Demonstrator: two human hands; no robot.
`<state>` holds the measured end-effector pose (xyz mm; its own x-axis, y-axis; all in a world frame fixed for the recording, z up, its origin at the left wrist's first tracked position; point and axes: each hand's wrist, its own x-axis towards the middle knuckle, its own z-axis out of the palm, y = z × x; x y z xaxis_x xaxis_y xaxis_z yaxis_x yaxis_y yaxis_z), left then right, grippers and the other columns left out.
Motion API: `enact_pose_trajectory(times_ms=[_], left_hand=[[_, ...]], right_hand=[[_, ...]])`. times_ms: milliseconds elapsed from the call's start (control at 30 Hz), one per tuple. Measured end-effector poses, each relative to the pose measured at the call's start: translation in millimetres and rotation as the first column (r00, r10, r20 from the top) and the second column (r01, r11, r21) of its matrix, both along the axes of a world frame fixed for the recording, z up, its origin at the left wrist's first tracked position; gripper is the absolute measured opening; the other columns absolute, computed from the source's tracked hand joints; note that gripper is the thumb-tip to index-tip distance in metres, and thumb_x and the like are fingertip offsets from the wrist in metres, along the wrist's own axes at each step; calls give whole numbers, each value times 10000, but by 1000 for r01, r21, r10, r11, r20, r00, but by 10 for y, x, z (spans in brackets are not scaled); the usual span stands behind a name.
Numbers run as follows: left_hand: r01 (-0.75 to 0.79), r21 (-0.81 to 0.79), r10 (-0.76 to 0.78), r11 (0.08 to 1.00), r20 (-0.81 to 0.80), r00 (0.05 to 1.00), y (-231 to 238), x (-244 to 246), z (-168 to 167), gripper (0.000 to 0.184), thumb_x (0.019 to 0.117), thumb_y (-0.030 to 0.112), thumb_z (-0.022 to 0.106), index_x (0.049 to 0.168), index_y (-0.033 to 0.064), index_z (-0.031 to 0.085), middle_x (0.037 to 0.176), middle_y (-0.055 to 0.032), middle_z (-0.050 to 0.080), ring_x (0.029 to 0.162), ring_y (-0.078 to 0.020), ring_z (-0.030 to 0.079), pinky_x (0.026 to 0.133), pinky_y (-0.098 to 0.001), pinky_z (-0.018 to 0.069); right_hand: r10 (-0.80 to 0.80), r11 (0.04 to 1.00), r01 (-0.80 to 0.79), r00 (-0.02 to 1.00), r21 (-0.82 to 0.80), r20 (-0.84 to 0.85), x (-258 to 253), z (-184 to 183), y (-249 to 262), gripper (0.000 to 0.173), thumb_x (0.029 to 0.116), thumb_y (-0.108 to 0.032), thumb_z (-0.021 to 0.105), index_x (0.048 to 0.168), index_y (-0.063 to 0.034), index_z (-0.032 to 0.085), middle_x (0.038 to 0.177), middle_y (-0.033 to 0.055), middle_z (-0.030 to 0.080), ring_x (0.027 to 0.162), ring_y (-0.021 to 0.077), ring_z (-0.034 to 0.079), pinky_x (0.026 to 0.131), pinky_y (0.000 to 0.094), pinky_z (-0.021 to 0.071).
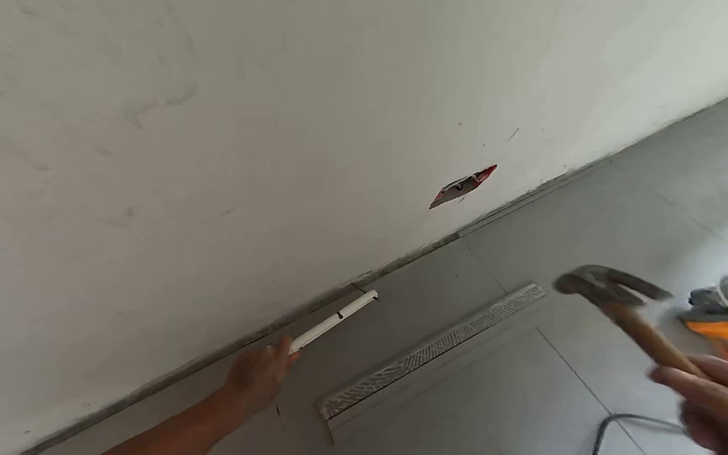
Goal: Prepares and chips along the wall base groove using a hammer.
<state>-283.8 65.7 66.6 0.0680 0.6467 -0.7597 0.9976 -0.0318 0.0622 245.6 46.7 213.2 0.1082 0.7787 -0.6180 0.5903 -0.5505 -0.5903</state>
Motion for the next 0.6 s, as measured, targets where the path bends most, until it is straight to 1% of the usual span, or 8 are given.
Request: enact_pose_trajectory(times_ms=[67,167,200,300,333,400,500,600], left_hand=[[46,-46,-46,998,9,999,70,-2,46,568,1124,454,259,1517,54,346,1136,-262,660,1061,-453,680,882,-586,552],[81,-63,-80,995,30,996,95,-32,-5,548,1124,417,299,1524,45,339,1122,-265,662,1050,-452,679,881,-579,552],[79,-64,-77,995,39,996,94,-37,-39,540,1122,409,313,1513,39,349,1111,-264,663,1047,-450,680,879,-577,553],[23,-93,-15,995,79,997,53,-15,-88,535,1117,426,321,1488,44,378,1130,-258,661,1061,-444,678,887,-575,556],[12,-95,-5,995,79,997,43,-10,-103,540,1115,433,318,1489,48,381,1141,-254,658,1064,-440,676,888,-568,557],[3,-86,5,996,87,996,52,-8,-119,535,1113,435,327,1480,51,389,1128,-246,660,1052,-432,680,880,-563,560],[13,-67,-7,998,90,996,77,-19,-136,526,1111,430,338,1464,44,402,1095,-239,662,1034,-423,685,865,-560,564],[-4,-65,10,998,98,995,68,6,-154,524,1112,438,333,1427,32,437,1106,-236,661,1047,-418,683,875,-555,563]], right_hand=[[-105,993,118,957,32,-269,-668,-178,-97,240,1068,-332,495,1130,-105,538,683,-19,579,514,123,589,475,310,540],[-233,917,361,831,171,-505,-1748,-850,-235,287,1064,-274,423,1188,-39,530,697,-4,611,542,139,626,508,327,581],[-310,884,446,781,137,-542,-2087,-1055,-245,347,1071,-282,377,1226,-13,531,682,15,608,518,146,615,479,324,569],[-574,759,645,602,-86,-555,-2866,-1465,-367,508,1127,-373,257,1299,13,539,589,54,558,433,169,575,395,339,534],[-614,718,687,548,-114,-568,-3031,-1590,-444,551,1128,-402,235,1301,23,538,574,59,555,421,172,575,386,343,535],[-598,664,746,485,-55,-638,-3235,-1808,-576,588,1118,-414,206,1253,50,542,551,55,574,407,166,588,376,338,543],[-493,673,733,547,102,-676,-3351,-2086,-499,584,1098,-395,214,1169,58,576,546,19,583,409,141,582,382,325,540],[-566,714,698,530,-55,-632,-3393,-2120,-276,595,1131,-405,239,1193,72,590,555,60,549,419,173,568,392,342,533]])
